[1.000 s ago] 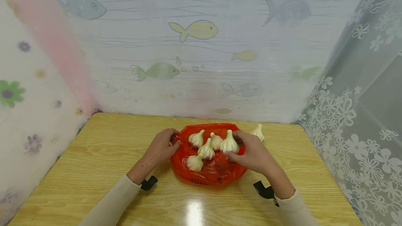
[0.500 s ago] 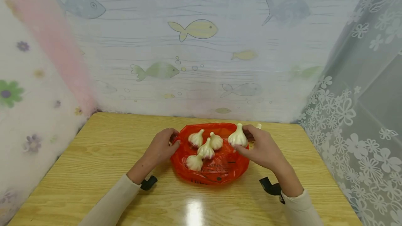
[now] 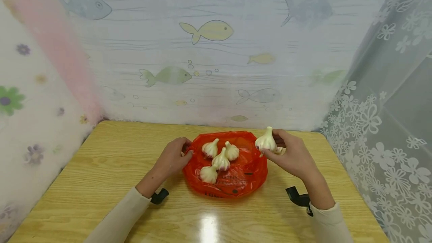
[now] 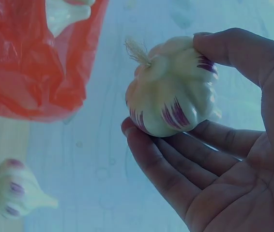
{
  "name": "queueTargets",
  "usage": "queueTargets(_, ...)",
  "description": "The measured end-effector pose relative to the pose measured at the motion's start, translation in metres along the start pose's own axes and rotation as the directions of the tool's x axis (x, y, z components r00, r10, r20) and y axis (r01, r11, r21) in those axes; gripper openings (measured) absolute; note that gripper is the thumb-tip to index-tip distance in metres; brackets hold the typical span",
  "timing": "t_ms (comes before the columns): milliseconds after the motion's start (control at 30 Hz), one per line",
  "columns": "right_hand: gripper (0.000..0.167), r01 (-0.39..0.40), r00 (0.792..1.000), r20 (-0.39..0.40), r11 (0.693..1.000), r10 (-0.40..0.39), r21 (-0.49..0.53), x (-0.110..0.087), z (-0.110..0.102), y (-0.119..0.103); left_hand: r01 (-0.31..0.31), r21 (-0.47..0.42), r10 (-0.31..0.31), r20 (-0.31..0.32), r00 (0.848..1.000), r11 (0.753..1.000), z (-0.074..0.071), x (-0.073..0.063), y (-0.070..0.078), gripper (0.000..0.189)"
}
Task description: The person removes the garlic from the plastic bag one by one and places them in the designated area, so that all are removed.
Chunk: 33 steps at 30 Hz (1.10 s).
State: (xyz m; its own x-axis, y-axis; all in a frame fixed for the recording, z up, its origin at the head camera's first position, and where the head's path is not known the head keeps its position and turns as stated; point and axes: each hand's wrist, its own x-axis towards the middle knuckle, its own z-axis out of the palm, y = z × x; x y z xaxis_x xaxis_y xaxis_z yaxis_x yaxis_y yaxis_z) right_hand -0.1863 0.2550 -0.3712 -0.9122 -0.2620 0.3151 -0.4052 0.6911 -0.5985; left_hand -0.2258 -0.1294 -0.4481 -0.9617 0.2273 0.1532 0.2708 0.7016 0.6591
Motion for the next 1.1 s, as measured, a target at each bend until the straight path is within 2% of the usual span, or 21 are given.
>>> queueTargets(467,0.055,-0.023,0.999,-0.050,0.999,0.021,-0.044,0.000,-0.012,0.015,0.007,0.008,-0.007,-0.002,1.000,1.000,0.001,0.000,0.001,0.025)
queueTargets(700,0.057,-0.072,0.996,-0.051,0.996,0.070,-0.049,-0.001,-0.017,0.022,0.014,0.007,-0.014,0.001,1.000,1.000,0.002,0.001,0.001,0.026)
queueTargets(1100,0.060,-0.111,0.992,-0.066,0.993,0.108,-0.038,-0.001,-0.022,0.041,0.014,-0.003,-0.014,0.004,1.000,1.000,0.001,0.000,0.000,0.025)
